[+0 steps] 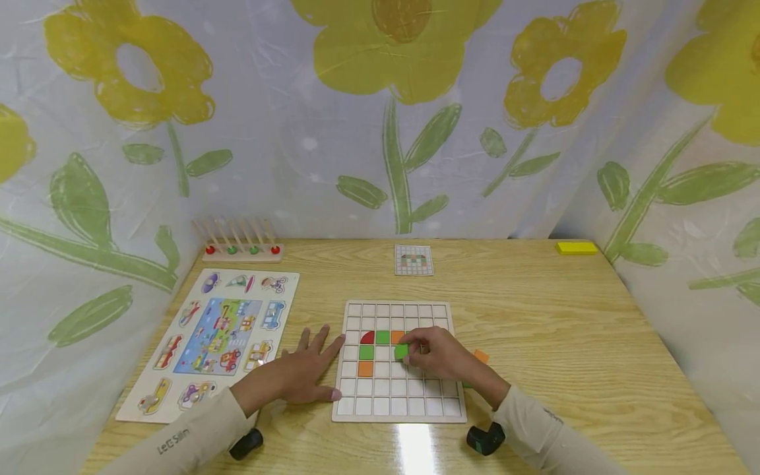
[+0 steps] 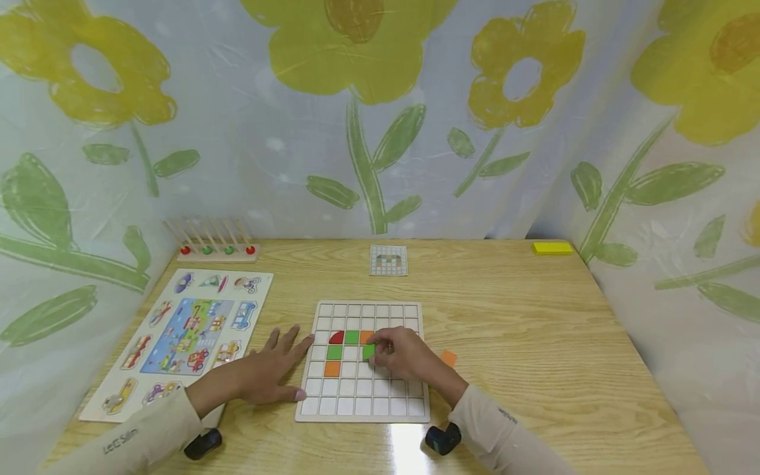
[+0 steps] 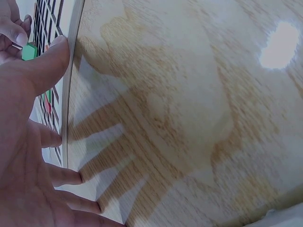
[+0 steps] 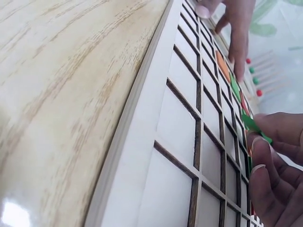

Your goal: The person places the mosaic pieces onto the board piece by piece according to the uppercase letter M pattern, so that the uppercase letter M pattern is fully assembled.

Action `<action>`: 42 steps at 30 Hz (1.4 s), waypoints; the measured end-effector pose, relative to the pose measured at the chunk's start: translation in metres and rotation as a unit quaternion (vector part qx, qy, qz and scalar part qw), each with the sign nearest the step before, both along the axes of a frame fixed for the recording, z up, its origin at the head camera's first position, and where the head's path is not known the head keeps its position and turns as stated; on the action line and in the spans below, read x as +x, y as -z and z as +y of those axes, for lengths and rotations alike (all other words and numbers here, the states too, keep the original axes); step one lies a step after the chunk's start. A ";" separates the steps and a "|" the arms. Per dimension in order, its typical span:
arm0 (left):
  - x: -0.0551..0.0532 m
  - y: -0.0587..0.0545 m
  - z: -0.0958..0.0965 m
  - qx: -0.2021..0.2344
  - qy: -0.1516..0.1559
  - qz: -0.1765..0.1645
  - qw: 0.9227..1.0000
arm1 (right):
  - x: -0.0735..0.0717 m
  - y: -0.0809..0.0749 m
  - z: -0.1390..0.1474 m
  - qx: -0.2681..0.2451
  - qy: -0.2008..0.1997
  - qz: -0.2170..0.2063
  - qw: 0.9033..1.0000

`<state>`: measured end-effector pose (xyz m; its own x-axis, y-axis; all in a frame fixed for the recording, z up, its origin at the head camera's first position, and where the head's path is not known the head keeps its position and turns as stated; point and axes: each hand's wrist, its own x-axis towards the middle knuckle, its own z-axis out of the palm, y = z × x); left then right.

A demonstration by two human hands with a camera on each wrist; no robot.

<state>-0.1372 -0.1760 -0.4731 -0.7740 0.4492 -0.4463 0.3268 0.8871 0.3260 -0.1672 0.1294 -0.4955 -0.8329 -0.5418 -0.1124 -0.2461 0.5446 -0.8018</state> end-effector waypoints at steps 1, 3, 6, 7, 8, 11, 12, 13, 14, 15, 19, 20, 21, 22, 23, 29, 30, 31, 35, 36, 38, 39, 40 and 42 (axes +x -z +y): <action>0.000 0.000 0.000 0.000 0.000 0.000 1.000 | 0.000 0.000 0.000 0.002 0.000 0.000 1.000; 0.000 0.000 0.000 0.001 0.001 0.002 1.000 | -0.001 0.000 -0.001 0.007 0.000 0.002 1.000; 0.000 0.000 0.000 0.002 0.002 0.003 1.000 | -0.002 0.000 -0.002 0.014 -0.002 0.007 1.000; 0.000 0.000 0.000 0.002 0.002 0.003 1.000 | -0.002 0.000 -0.003 0.016 -0.002 0.009 1.000; 0.000 0.000 0.000 0.002 0.003 0.003 1.000 | -0.002 0.001 -0.003 0.017 -0.002 0.011 1.000; 0.001 0.000 0.000 0.003 0.003 0.002 1.000 | -0.002 0.001 -0.004 0.022 -0.003 0.015 1.000; 0.001 0.000 0.000 0.004 0.002 0.001 1.000 | -0.002 0.002 -0.004 0.024 -0.003 0.017 1.000; 0.001 0.000 0.000 0.005 0.002 0.000 1.000 | -0.002 0.002 -0.004 0.027 -0.003 0.017 0.999; 0.001 0.000 0.000 0.006 0.002 -0.001 1.000 | -0.003 0.002 -0.005 0.029 -0.003 0.018 0.999; 0.001 0.000 0.000 0.006 0.001 -0.001 1.000 | -0.003 0.002 -0.005 0.032 -0.003 0.020 0.999; 0.000 0.001 0.000 0.004 0.000 0.000 1.000 | -0.003 0.001 -0.006 0.044 0.000 0.022 0.999; 0.000 0.001 0.000 0.002 0.000 0.000 1.000 | -0.003 0.001 -0.007 0.047 0.000 0.022 0.999; 0.000 0.000 0.000 0.001 0.001 0.001 1.000 | -0.003 0.000 -0.007 0.047 0.001 0.020 0.999; 0.000 0.000 0.000 0.002 0.001 0.002 1.000 | -0.003 0.000 -0.007 0.048 0.002 0.017 0.999; 0.000 0.000 0.000 0.001 0.002 0.003 1.000 | -0.003 -0.001 -0.008 0.051 0.004 0.015 0.999; 0.000 -0.001 0.001 -0.002 0.001 0.002 1.000 | -0.003 0.000 -0.011 0.074 0.010 0.022 0.997; 0.000 -0.001 0.001 -0.003 0.002 0.002 1.000 | -0.004 0.000 -0.012 0.077 0.011 0.025 0.997; 0.000 -0.001 0.001 -0.004 0.002 0.003 1.000 | -0.004 0.000 -0.012 0.079 0.012 0.027 0.996; 0.000 -0.001 0.001 -0.005 0.004 0.002 1.000 | -0.004 0.001 -0.014 0.086 0.018 0.031 0.996; 0.000 -0.002 0.001 -0.004 0.004 0.002 1.000 | -0.004 0.000 -0.014 0.086 0.018 0.031 0.996; 0.000 -0.002 0.001 -0.004 0.003 0.002 1.000 | -0.003 0.000 -0.014 0.086 0.020 0.030 0.996; 0.001 -0.003 0.001 -0.003 0.004 0.002 1.000 | -0.003 0.000 -0.014 0.085 0.020 0.030 0.996; 0.001 -0.003 0.001 -0.002 0.004 0.001 1.000 | -0.003 -0.001 -0.014 0.084 0.020 0.028 0.996; 0.001 -0.002 0.001 -0.001 0.005 0.001 1.000 | -0.002 -0.001 -0.014 0.079 0.019 0.027 0.996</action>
